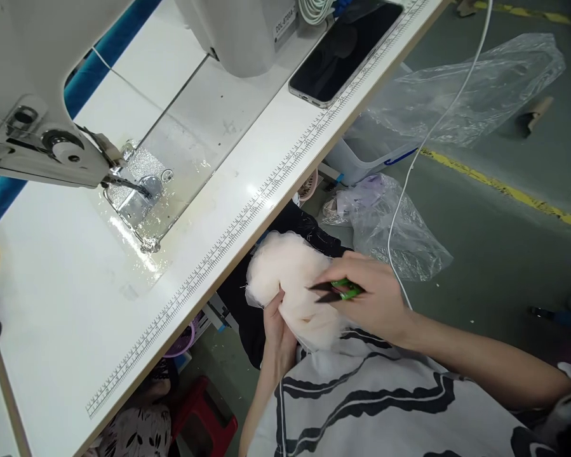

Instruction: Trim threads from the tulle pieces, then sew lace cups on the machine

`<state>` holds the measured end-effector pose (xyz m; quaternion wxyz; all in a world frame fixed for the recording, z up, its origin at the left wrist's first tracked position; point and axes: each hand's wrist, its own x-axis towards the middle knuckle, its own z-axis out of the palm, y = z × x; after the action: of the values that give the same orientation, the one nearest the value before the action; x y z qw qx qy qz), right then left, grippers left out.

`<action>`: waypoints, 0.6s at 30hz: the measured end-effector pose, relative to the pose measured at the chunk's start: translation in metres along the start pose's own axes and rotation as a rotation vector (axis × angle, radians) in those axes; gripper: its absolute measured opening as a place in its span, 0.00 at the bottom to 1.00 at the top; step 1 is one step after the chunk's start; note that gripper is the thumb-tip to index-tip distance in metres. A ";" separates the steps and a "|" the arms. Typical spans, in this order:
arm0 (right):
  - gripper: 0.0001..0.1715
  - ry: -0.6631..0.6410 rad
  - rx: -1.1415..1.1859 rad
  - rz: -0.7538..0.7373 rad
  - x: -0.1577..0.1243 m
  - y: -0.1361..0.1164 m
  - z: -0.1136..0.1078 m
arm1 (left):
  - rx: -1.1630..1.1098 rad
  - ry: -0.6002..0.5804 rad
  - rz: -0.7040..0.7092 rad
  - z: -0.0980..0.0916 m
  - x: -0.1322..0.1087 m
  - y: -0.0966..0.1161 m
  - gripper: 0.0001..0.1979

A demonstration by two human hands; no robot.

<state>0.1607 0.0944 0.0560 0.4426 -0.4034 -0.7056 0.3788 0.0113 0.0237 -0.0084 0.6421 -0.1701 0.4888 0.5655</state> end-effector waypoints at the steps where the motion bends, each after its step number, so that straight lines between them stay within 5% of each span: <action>1: 0.10 0.034 -0.074 -0.121 -0.001 0.000 0.000 | -0.015 0.017 0.004 0.001 0.000 0.000 0.17; 4: 0.17 0.080 -0.231 -0.383 -0.004 0.002 -0.002 | 0.005 0.043 0.040 0.004 0.000 -0.001 0.17; 8: 0.11 0.064 -0.346 -0.579 -0.005 0.005 -0.004 | 0.033 0.037 0.012 0.007 -0.001 0.000 0.15; 18: 0.13 -0.031 -0.385 -0.681 -0.006 0.005 -0.003 | -0.024 0.033 -0.047 0.013 -0.002 0.002 0.15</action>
<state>0.1668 0.0909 0.0508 0.4485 -0.2163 -0.8638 0.0770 0.0158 0.0329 0.0001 0.6449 -0.1988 0.4884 0.5533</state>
